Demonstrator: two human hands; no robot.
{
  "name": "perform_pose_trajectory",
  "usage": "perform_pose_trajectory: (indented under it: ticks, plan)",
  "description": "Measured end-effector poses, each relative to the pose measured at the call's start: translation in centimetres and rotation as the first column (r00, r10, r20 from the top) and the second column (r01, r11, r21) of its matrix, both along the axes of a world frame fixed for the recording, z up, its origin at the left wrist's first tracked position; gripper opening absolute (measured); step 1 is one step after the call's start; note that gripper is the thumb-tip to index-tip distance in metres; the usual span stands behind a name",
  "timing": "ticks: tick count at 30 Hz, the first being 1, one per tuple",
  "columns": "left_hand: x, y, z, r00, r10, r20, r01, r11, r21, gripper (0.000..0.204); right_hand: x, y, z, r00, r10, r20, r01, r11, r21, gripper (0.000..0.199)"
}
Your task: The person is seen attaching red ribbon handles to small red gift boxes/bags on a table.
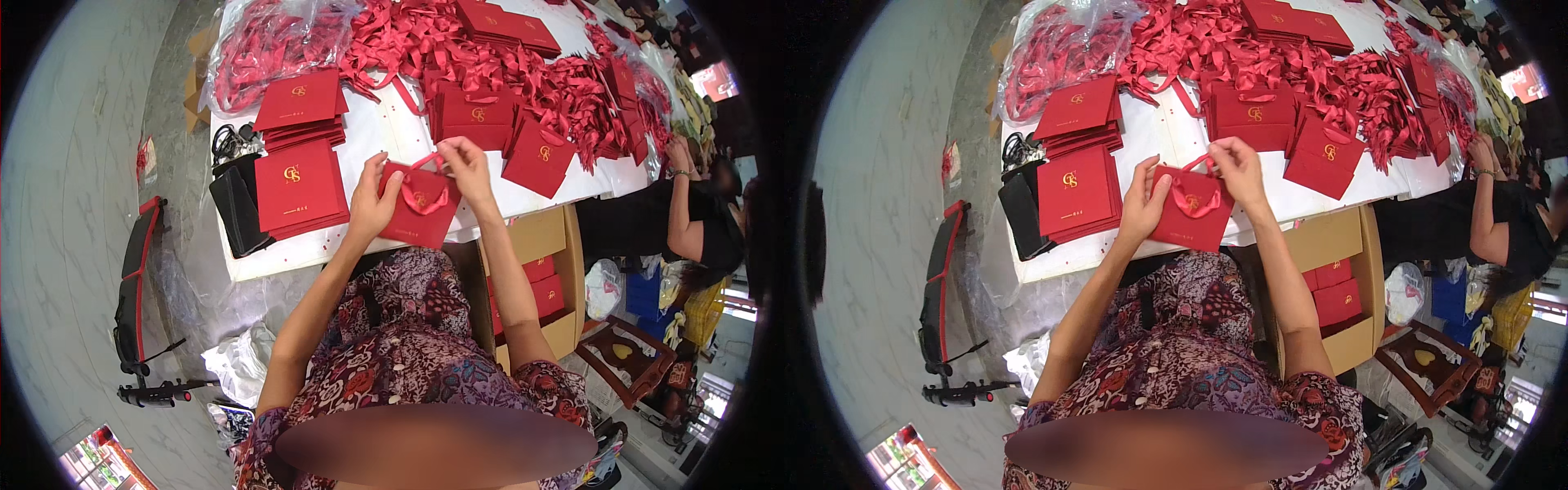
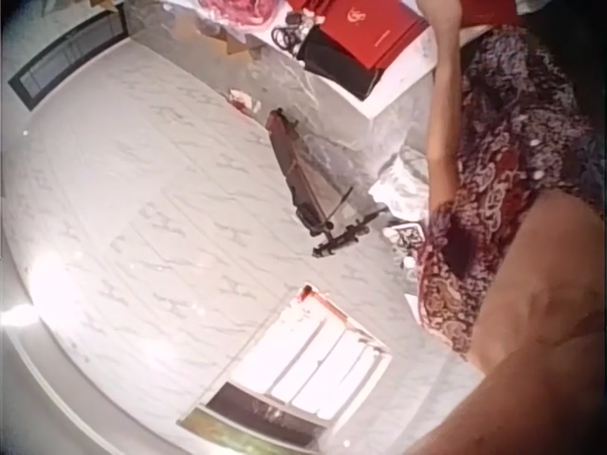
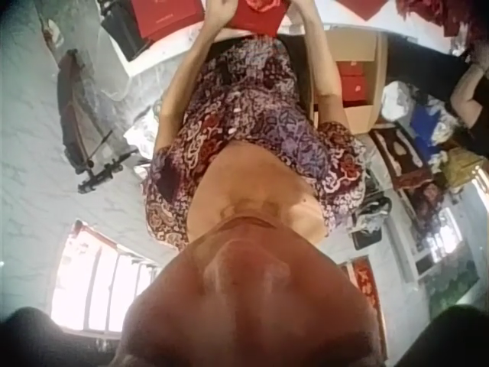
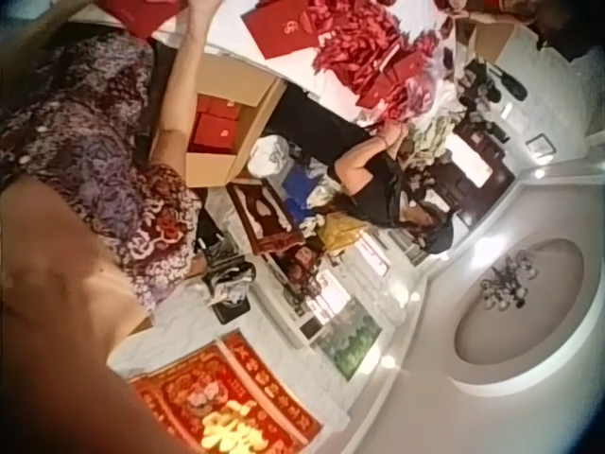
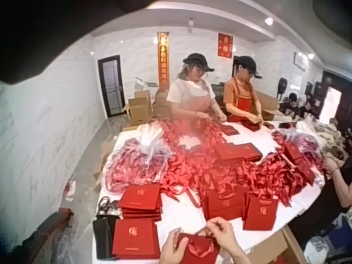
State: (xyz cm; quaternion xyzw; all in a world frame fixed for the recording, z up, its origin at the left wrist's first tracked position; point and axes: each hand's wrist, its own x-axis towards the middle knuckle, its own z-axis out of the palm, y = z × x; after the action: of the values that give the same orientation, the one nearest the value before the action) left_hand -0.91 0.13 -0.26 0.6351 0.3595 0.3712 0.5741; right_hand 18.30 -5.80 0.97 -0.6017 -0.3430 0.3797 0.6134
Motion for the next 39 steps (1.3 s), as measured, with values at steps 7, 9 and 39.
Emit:
perform_pose_trajectory:
  ticks: [7, 9, 39]
  plan:
    - [-2.1, -2.2, 0.9, 0.93, -0.334, 0.152, 0.359, 0.916, -0.18, 0.065, 0.8, 0.5, -0.6, 0.985, -0.146, -0.095, 0.142, 0.989, -0.039, 0.016]
    - [-2.5, -3.2, 1.1, 0.939, -0.331, 0.096, 0.345, 0.917, -0.203, 0.07, 1.7, 1.3, -1.3, 0.954, -0.184, 0.237, 0.187, 0.982, 0.01, 0.017]
    - [-4.1, -8.8, 7.1, 0.806, -0.026, -0.591, 0.324, 0.855, 0.405, 0.064, -0.9, 11.1, -2.1, 0.253, 0.214, 0.943, 0.256, 0.926, -0.278, 0.012]
